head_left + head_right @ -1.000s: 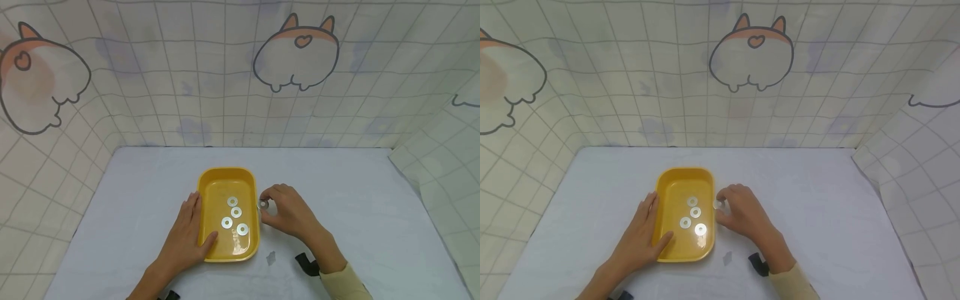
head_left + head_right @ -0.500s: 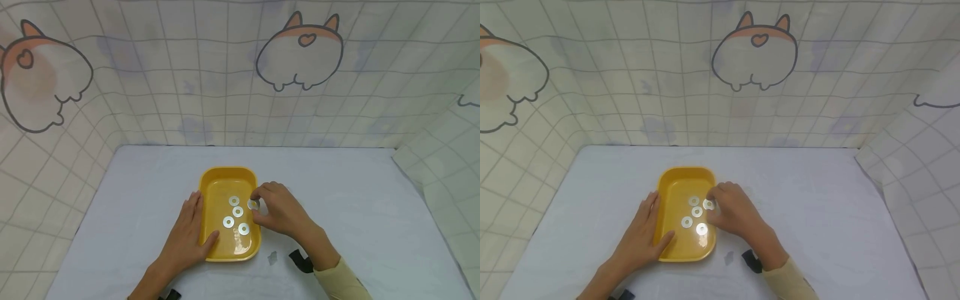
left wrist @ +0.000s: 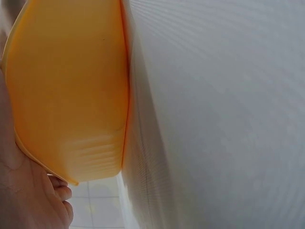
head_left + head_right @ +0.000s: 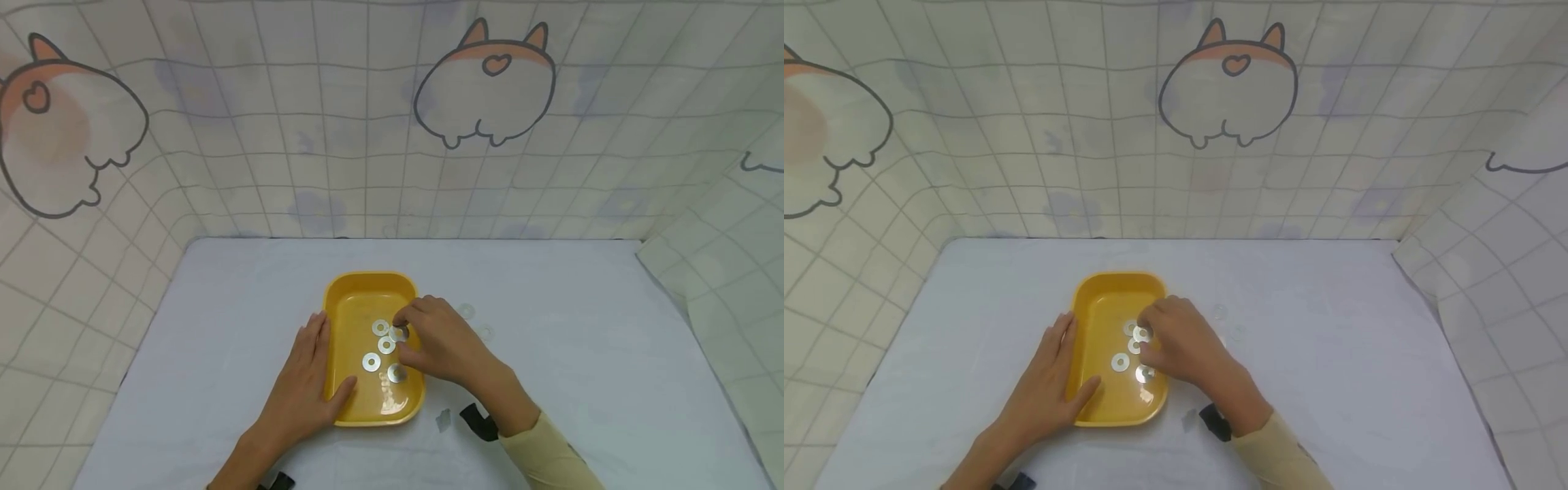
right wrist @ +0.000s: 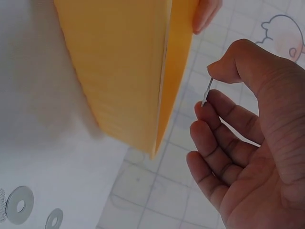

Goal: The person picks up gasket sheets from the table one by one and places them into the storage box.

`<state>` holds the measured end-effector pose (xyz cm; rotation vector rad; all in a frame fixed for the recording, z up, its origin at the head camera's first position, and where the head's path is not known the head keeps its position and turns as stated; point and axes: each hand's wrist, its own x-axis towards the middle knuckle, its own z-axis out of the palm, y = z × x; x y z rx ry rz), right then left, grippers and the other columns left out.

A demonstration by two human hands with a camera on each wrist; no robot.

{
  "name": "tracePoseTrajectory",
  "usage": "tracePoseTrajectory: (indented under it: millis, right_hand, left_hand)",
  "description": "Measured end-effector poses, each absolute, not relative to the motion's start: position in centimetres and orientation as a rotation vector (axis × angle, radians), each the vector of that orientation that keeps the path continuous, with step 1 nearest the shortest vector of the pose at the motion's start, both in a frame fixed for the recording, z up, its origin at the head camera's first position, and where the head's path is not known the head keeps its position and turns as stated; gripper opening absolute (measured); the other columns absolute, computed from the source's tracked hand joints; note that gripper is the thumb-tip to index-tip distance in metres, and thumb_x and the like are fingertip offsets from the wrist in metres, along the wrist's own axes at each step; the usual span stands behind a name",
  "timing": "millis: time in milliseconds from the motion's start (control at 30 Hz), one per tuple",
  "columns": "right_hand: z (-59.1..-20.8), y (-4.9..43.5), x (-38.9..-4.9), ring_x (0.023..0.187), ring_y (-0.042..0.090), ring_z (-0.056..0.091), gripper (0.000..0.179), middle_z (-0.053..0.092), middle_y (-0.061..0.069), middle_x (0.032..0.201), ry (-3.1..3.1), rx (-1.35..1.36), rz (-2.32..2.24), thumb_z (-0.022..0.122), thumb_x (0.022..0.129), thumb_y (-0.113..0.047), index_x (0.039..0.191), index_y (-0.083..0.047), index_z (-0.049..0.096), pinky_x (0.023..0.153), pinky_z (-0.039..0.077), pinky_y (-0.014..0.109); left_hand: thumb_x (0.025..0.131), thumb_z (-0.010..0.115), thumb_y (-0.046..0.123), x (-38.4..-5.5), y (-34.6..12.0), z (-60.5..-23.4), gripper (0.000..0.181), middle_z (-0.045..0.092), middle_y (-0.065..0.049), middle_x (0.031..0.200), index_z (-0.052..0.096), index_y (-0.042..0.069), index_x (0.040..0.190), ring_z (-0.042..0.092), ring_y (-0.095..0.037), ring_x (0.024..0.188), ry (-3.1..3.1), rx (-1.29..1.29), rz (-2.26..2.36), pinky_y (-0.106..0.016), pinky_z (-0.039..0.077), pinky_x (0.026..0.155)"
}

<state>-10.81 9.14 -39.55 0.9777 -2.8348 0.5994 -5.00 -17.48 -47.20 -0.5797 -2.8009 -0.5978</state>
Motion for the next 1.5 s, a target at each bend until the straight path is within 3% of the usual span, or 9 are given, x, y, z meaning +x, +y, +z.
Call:
tracePoseTrajectory:
  millis: [467, 1500]
  right_hand:
    - [-39.4, 8.3, -11.2, 0.093, 0.018, 0.064, 0.021, 0.074, -0.003, 0.097, -2.788, 1.075, 0.545, 0.079, 0.087, -0.026, 0.104, -0.013, 0.077, 0.097, 0.057, 0.037]
    - [-39.8, 5.4, -12.9, 0.101, 0.019, 0.068, 0.018, 0.074, -0.003, 0.1, -2.804, 1.144, 0.52, 0.075, 0.089, -0.024, 0.106, -0.015, 0.077, 0.099, 0.055, 0.037]
  left_hand:
    - [0.096, 0.067, 0.045, -5.0, -17.5, -47.2, 0.098, 0.023, -0.024, 0.173, 0.022, -0.01, 0.164, 0.025, -0.041, 0.162, -2.823, -0.57, -0.601, -0.023, -0.01, 0.135]
    - [0.097, 0.067, 0.045, -5.0, -17.5, -47.2, 0.098, 0.023, -0.024, 0.173, 0.021, -0.01, 0.164, 0.024, -0.04, 0.162, -2.819, -0.578, -0.579, -0.024, -0.01, 0.135]
